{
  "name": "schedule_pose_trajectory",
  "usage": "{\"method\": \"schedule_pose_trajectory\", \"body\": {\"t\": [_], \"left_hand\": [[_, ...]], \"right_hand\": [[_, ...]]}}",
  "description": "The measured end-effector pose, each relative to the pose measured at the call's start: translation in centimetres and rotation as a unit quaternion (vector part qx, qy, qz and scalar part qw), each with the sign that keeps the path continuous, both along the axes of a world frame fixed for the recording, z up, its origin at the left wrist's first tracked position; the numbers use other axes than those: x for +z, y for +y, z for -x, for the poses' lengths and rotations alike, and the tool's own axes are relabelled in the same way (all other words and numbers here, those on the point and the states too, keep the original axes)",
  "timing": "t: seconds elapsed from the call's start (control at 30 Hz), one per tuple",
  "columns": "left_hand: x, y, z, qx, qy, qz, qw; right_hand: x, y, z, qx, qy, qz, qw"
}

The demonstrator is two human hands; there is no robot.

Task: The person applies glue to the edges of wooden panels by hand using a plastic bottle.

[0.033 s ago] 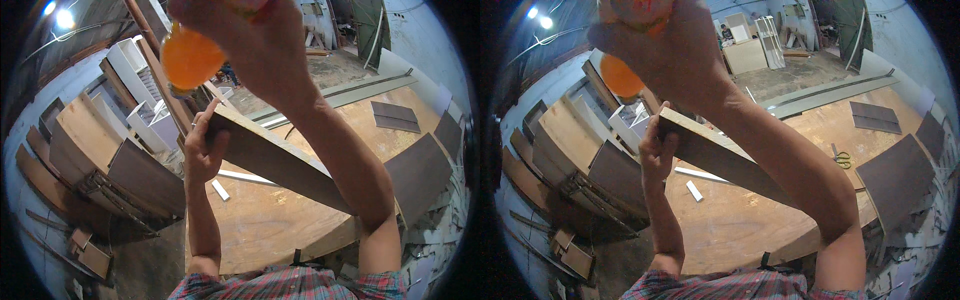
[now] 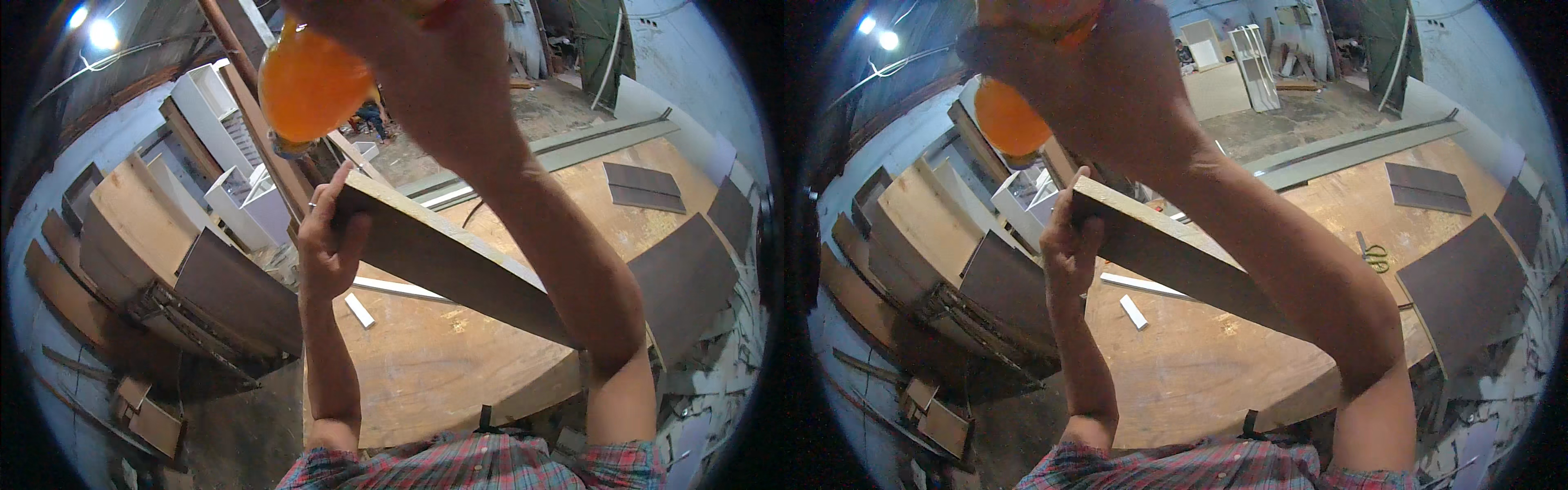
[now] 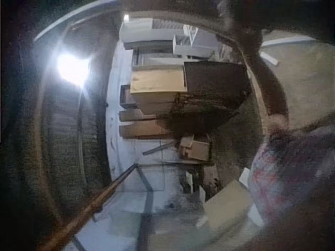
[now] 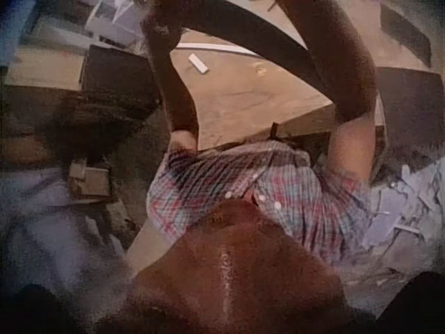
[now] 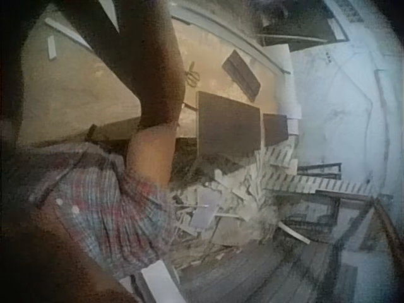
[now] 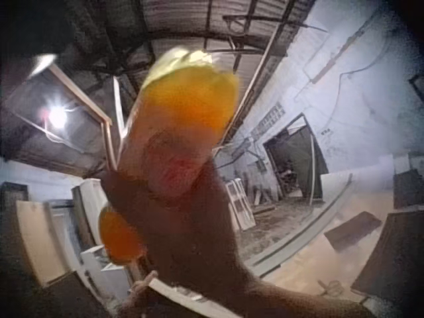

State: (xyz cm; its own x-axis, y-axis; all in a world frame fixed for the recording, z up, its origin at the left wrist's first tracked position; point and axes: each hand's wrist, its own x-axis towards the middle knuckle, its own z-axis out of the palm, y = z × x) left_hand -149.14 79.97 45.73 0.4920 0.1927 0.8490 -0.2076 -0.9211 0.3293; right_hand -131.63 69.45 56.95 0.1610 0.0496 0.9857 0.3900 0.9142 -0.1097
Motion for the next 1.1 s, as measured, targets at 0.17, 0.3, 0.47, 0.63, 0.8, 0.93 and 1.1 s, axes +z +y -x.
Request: {"method": "schedule_pose_trajectory", "body": {"t": [0.17, 0.3, 0.47, 0.63, 0.8, 0.93, 1.1], "left_hand": [[-0.9, 0.5, 1.0, -0.006, 0.010, 0.088, 0.996], [-0.9, 1.0, 1.0, 0.004, -0.006, 0.016, 1.000], [-0.8, 1.2, 0.3, -0.018, -0.024, 0.076, 0.997], [-1.0, 1.1, 0.0, -0.032, -0.031, 0.079, 0.996], [-0.7, 1.1, 0.0, -0.017, -0.026, 0.073, 0.997], [-1.1, 0.8, -0.4, -0.013, -0.022, 0.082, 0.996], [-1.2, 1.9, 0.4, 0.005, -0.012, 0.046, 0.999]], "right_hand": [[-5.0, -6.2, -2.1, -0.199, 0.064, -0.016, 0.978], [-11.4, -10.1, -2.5, -0.019, 0.232, 0.083, 0.969], [-16.7, -14.1, -6.0, -0.043, 0.277, 0.174, 0.944], [-19.1, -15.9, -6.6, -0.097, 0.258, 0.205, 0.939], [-21.3, -17.9, -7.0, -0.085, 0.325, 0.173, 0.926], [-23.5, -20.2, -7.5, -0.115, 0.356, 0.201, 0.905], [-25.8, -21.8, -8.2, -0.146, 0.371, 0.179, 0.900]]}}
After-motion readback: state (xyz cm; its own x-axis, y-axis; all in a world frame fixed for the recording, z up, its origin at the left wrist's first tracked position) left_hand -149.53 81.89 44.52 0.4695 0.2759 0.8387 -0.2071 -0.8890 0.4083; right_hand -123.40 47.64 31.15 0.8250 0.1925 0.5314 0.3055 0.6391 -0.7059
